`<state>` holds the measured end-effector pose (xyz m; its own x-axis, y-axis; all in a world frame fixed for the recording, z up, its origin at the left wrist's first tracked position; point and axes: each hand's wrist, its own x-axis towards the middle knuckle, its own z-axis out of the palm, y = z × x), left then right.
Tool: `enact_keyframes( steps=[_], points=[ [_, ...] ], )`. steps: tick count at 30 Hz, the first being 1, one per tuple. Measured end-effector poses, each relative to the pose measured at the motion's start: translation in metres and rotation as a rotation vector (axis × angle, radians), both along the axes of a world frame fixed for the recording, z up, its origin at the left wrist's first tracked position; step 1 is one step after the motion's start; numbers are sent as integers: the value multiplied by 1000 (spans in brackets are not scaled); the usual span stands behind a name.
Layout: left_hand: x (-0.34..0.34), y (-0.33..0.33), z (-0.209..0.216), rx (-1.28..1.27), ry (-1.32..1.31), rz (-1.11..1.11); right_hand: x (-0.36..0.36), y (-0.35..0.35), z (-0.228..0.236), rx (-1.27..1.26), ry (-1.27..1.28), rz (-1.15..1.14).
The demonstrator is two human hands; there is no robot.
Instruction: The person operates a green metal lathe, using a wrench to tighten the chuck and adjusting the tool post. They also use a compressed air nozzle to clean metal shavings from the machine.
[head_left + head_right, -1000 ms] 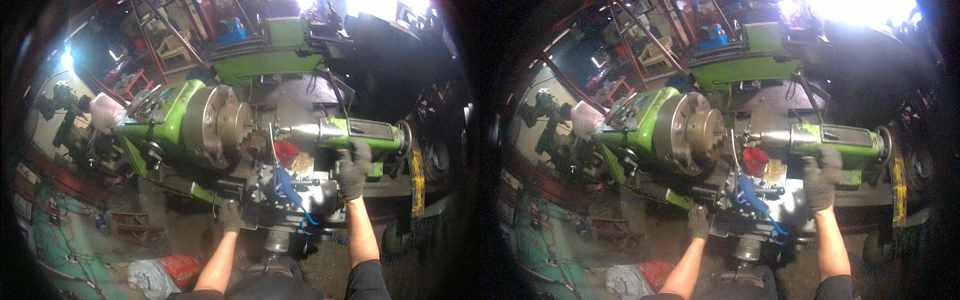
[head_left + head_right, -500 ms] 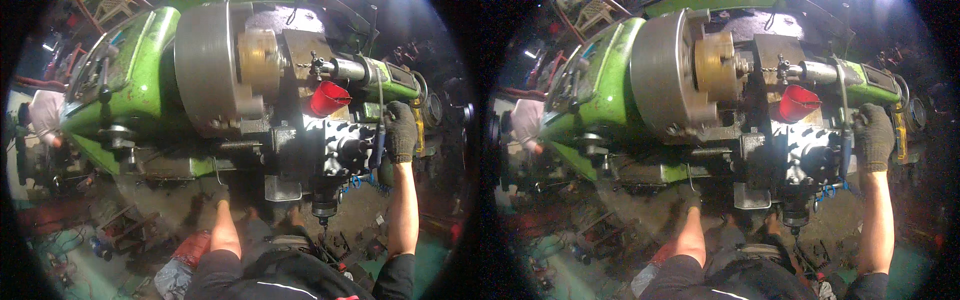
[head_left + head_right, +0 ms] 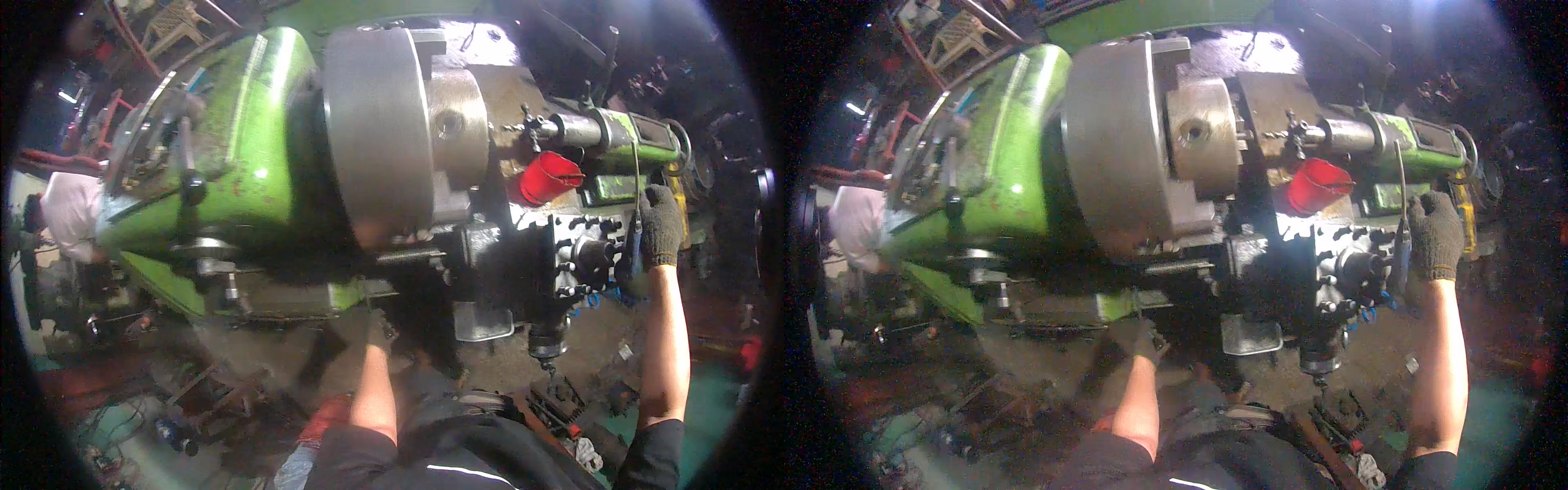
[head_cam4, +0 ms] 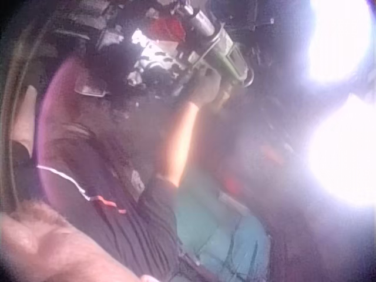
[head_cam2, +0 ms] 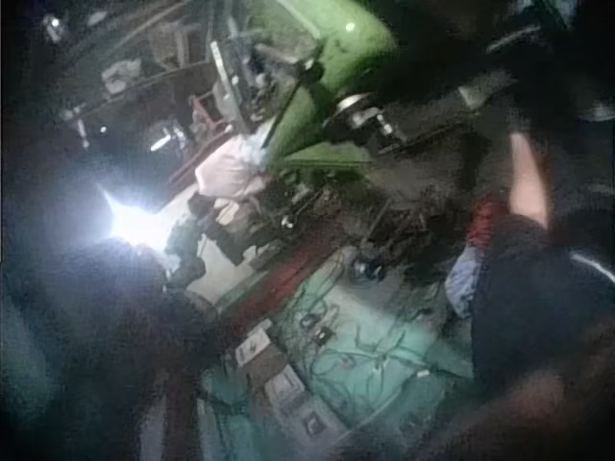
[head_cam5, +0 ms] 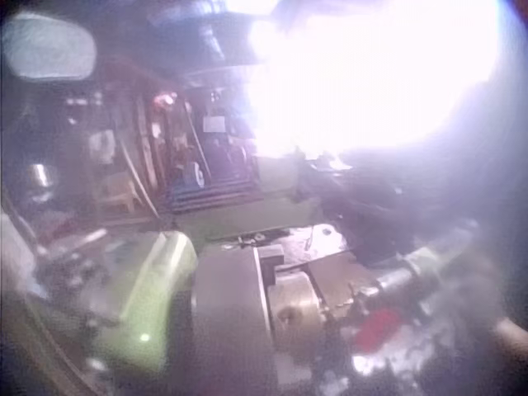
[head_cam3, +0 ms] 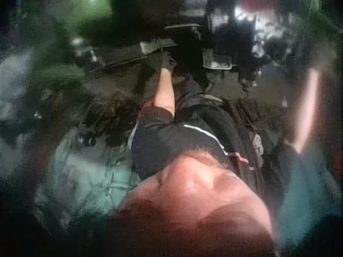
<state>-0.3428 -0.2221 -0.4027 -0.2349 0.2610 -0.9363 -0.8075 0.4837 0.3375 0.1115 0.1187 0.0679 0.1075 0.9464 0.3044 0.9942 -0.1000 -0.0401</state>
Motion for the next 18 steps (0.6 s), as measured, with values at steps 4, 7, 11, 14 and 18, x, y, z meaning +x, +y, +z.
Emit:
enact_keyframes(
  steps=[4,7,11,14,18],
  points=[
    [-23,6,69,-106,588,-563,-2,0,-4,15,25,-43],
    [-46,36,185,-129,1051,-662,-15,-5,6,47,88,-70],
    [-90,91,348,381,1541,-197,-21,-3,2,87,111,-9],
    [-126,162,471,532,1796,-144,-12,-7,5,78,86,-28],
    [-168,205,513,388,1847,-377,-16,-5,9,34,150,-60]
  ],
)
